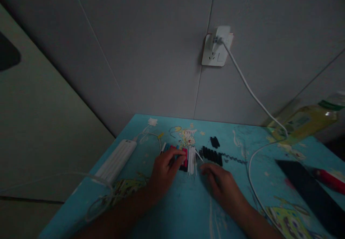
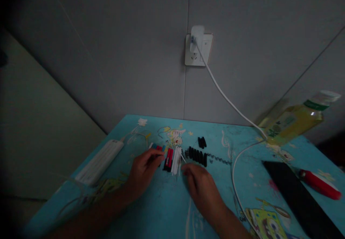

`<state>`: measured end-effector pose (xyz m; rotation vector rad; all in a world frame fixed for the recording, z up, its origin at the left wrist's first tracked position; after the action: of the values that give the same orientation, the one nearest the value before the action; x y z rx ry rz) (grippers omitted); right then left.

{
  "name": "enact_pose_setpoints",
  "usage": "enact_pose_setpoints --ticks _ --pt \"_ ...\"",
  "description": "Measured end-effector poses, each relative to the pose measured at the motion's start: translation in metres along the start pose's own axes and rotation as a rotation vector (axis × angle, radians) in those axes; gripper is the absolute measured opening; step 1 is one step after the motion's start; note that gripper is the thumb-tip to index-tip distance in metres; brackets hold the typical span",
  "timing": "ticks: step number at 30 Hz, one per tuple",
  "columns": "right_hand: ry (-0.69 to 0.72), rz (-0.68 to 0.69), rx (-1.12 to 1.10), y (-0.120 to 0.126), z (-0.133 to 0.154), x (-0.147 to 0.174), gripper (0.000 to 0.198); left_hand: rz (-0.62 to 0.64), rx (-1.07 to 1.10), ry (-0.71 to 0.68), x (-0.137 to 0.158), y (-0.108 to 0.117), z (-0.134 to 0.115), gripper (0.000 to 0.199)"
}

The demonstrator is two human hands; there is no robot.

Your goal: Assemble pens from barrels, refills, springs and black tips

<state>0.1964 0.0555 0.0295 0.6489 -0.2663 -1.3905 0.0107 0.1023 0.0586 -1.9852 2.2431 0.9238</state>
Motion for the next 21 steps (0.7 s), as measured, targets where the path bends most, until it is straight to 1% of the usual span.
enact_pose_setpoints --ticks 2,6,9,11,13,15,18,21 --pt "-0.001 0.031 -0.071 -0.005 0.004 0.000 0.026 0.026 0.171 0.120 0.003 -0.007 0.007 0.016" --pt "-0.044 0.045 -0.218 -0.012 0.014 0.000 0.027 0.026 0.486 0.260 0.007 -0.022 0.017 0.019" --pt "-0.072 0.030 -0.275 -0.011 0.016 0.000 0.030 0.017 0.705 0.360 0.010 -0.034 0.026 0.021" --pt "-0.110 -0.007 -0.281 -0.006 0.012 0.000 0.030 0.003 0.820 0.426 0.012 -0.041 0.031 0.022" --pt "-0.158 -0.067 -0.281 0.001 0.003 0.000 0.031 -0.003 0.888 0.481 0.015 -0.046 0.034 0.024" --pt "-0.197 -0.137 -0.293 0.009 -0.005 0.001 0.033 0.019 0.900 0.525 0.018 -0.052 0.035 0.027" --pt "-0.221 -0.225 -0.339 0.020 -0.012 0.002 0.035 0.086 0.879 0.585 0.025 -0.062 0.038 0.031" --pt "-0.245 -0.271 -0.391 0.025 -0.015 0.004 0.035 0.157 0.895 0.648 0.033 -0.074 0.041 0.035"
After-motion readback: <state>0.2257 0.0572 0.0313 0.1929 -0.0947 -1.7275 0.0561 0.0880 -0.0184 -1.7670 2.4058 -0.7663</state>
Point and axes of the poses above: each hand's wrist, its own x-axis away from the middle knuckle, its own y-axis out of the back of the hand, z = x × y, the point moved 9 cm from there along -x, towards the middle knuckle, and after that the axes turned 5 degrees about -x, right-handed, at the moved point
